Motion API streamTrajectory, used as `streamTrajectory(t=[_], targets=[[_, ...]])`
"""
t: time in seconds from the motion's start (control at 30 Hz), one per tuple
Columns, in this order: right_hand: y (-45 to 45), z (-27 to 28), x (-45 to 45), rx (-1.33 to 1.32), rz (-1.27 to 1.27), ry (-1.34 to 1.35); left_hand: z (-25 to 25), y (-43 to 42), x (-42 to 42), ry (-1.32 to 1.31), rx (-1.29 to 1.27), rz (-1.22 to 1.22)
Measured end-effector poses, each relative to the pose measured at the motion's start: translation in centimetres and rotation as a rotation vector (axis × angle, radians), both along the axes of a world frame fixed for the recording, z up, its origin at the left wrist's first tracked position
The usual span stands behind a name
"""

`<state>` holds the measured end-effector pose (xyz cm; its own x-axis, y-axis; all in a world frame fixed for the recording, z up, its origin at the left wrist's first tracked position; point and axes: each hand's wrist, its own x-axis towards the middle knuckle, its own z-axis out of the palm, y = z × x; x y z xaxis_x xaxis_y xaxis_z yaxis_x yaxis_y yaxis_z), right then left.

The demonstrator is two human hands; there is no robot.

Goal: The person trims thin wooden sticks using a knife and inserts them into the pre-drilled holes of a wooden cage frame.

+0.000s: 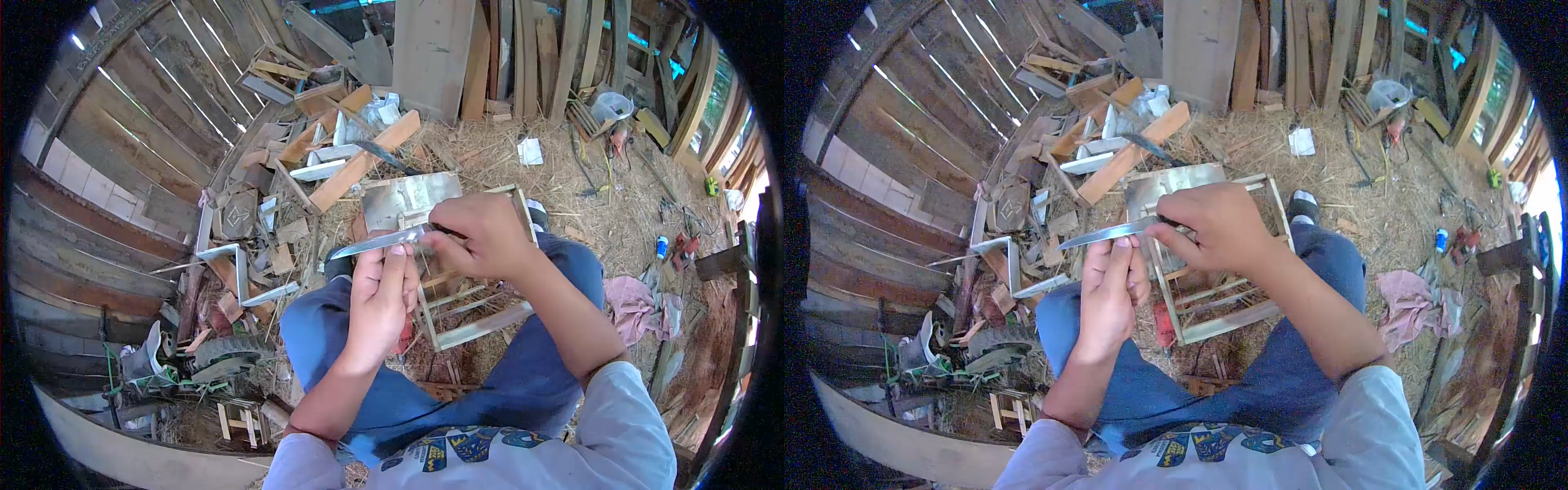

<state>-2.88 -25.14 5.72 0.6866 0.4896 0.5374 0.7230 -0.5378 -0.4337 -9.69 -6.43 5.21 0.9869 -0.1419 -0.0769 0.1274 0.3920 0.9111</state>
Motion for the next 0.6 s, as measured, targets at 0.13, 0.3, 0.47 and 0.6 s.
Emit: streamTrajectory(t=[0.13,0.3,0.47,0.6], targets=[[0.2,-0.7,0.2,0.017,0.015,-0.036,0.1,-0.1,-0.2,-0.064,0.095,0.041],[0.0,-0.9,1.0,0.060,-0.130,0.011,0.0,-0.2,-0.3,-0.093,0.142,0.076],[-0.9,-0.7,1.3,0.187,-0.235,0.156,0.2,0.0,-0.2,-0.027,-0.010,-0.030],[0.3,-0.7,0.0,0.084,-0.090,0.023,0.0,0.3,0.2,-0.023,0.006,-0.009]])
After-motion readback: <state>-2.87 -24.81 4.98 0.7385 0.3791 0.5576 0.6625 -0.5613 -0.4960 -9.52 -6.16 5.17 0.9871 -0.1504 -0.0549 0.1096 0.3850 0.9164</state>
